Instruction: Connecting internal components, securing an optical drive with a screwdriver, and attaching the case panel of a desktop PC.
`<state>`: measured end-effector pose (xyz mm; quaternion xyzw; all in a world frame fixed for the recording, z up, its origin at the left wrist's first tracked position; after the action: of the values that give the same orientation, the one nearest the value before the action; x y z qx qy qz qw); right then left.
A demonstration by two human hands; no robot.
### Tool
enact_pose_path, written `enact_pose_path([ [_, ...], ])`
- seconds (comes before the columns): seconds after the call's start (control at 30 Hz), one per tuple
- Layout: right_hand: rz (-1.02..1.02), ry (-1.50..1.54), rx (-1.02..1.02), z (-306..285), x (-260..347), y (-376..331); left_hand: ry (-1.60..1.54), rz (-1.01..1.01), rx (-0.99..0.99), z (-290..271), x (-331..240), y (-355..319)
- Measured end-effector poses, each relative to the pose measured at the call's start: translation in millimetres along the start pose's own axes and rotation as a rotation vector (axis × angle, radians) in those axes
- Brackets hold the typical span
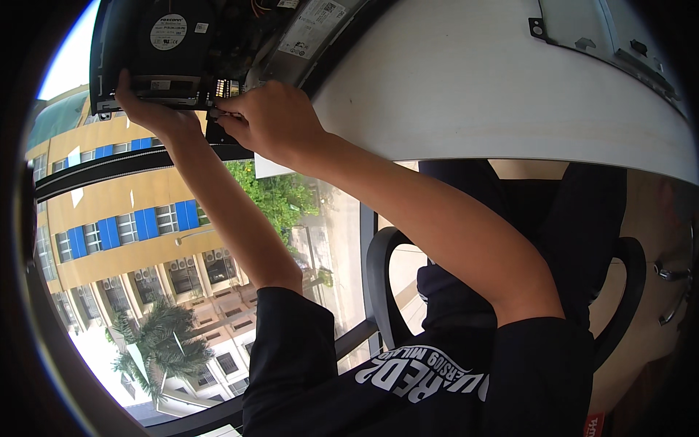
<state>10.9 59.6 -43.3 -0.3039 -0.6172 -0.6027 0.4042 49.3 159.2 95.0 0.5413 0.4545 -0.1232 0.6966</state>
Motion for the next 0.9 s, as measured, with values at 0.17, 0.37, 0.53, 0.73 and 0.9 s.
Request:
enact_pose_path([
  [0.17,-0.02,-0.051,-0.025,0.5,2.9,-0.3,-0.007,-0.002,-0.001,-2.5,-0.1,2.3],
  [0.37,-0.081,-0.118,-0.067,2.2,3.7,-0.1,-0.007,0.008,0.03,-3.1,1.1,6.2],
  [0.53,-0.176,-0.235,-0.086,3.0,6.9,-2.1,0.001,0.008,0.015,-2.1,-1.9,2.6],
  [0.73,-0.249,-0.348,-0.066,6.0,8.2,-5.4,0.016,0.028,0.031,-0.8,-1.8,2.8],
  [0.9,-0.253,-0.321,-0.059,5.4,7.9,-4.5,0.012,0.028,0.045,-0.3,-0.7,6.4],
])
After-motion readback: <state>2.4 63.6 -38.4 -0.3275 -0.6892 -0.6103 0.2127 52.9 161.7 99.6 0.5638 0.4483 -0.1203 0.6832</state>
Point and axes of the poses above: each hand's wrist, its own y-axis towards the middle knuckle, its own z-axis out of the palm, x = y × z, the point moved 4 cm from there along y, towards the middle knuckle, and after that the axes turned 4 degrees about -y, right-handed, at the moved point
